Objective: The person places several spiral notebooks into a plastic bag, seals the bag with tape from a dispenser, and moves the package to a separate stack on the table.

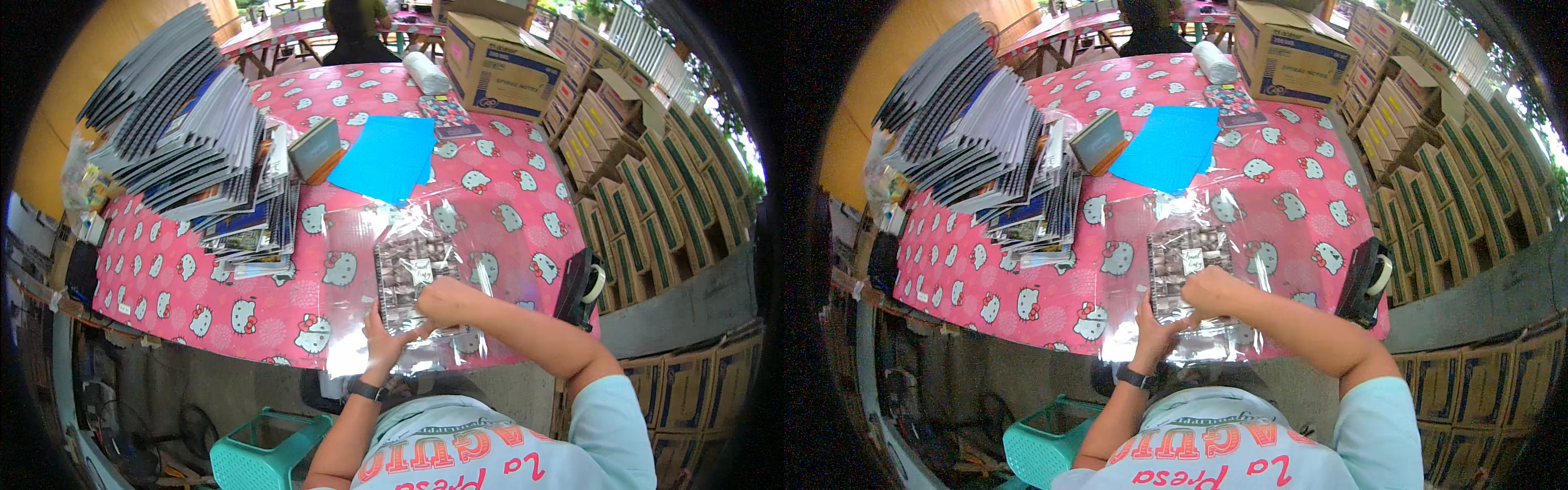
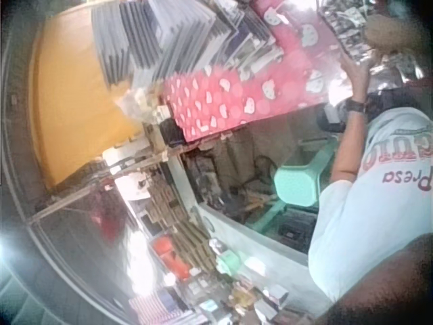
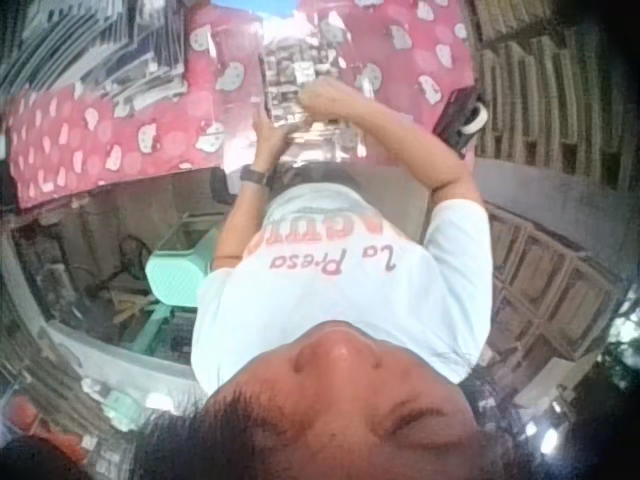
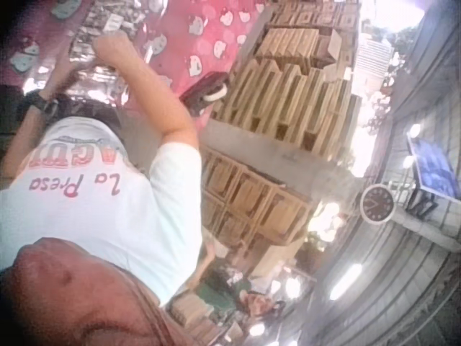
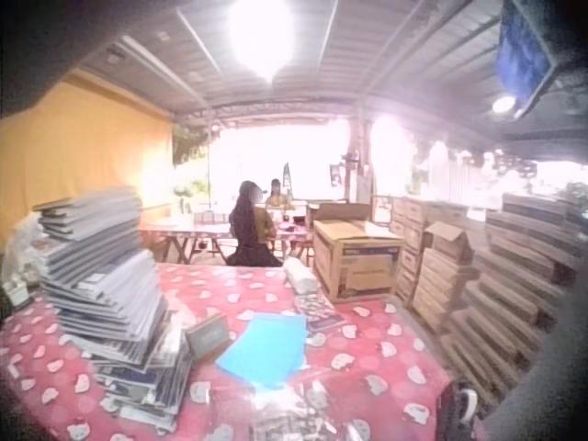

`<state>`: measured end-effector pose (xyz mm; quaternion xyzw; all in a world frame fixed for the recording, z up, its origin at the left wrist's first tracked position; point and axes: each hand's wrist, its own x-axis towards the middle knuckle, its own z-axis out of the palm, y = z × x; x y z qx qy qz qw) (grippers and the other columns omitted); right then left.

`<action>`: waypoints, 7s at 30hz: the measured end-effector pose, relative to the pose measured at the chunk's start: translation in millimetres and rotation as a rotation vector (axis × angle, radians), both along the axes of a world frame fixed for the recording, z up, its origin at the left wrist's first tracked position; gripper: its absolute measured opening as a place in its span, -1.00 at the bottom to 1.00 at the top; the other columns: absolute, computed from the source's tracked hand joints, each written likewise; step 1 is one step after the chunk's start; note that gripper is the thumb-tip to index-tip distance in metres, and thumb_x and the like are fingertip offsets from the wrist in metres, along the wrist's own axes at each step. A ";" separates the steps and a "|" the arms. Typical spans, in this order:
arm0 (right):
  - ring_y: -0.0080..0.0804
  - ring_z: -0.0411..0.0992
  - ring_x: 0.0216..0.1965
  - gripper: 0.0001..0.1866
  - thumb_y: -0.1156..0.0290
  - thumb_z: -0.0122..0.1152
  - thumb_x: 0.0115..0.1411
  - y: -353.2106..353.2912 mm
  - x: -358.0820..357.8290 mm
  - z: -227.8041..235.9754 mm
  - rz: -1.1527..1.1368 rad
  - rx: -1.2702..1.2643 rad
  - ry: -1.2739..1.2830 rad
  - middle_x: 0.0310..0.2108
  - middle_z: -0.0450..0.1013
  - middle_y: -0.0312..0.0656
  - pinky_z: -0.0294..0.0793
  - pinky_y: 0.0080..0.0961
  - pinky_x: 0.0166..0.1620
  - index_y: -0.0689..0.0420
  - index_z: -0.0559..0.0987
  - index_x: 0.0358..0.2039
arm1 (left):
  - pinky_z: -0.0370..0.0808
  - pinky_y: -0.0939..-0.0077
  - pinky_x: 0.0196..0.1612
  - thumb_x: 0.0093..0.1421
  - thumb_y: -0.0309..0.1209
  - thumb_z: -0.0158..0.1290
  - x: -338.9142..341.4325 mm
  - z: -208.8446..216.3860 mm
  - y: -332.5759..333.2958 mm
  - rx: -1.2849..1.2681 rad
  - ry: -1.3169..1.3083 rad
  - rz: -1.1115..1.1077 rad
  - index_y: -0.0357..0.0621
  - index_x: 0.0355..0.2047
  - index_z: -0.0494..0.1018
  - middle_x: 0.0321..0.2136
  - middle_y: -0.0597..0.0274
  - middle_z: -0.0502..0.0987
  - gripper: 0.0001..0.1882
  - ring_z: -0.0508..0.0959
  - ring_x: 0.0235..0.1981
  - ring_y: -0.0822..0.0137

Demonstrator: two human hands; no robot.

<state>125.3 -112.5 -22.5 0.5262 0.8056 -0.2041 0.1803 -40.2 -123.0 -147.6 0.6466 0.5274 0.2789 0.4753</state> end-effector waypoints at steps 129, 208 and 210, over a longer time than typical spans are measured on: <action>-0.29 0.32 -0.56 -0.85 0.41 0.31 -0.10 -3.8 18.4 43.7 -0.394 0.809 0.800 -0.61 0.36 -0.18 0.29 -0.42 -0.47 0.20 0.55 -0.54 | 0.38 0.29 -0.39 -0.03 -0.37 0.13 9.1 153.4 85.2 0.866 -0.170 -0.470 -0.19 -0.54 0.49 -0.59 0.14 0.40 -0.86 0.43 -0.44 0.14; -0.13 0.35 0.00 -0.41 0.03 0.00 0.11 -79.7 82.5 -5.1 -1.186 -0.133 2.349 -0.03 0.38 -0.06 0.31 0.06 0.04 0.14 0.30 0.06 | 0.25 0.29 -0.04 -0.17 -0.49 0.13 9.8 138.0 81.6 1.204 0.048 -0.412 0.07 -0.07 0.39 -0.18 0.24 0.36 -0.45 0.33 -0.06 0.19; -0.13 0.36 -0.01 -0.43 0.13 0.08 0.08 -59.1 97.5 -38.3 -1.302 0.205 2.193 -0.03 0.37 -0.06 0.32 0.03 0.04 0.16 0.30 0.05 | 0.26 0.28 -0.02 -0.10 -0.51 0.10 33.2 136.1 91.7 1.165 0.000 -0.296 0.05 -0.07 0.37 -0.14 0.20 0.35 -0.50 0.32 -0.03 0.15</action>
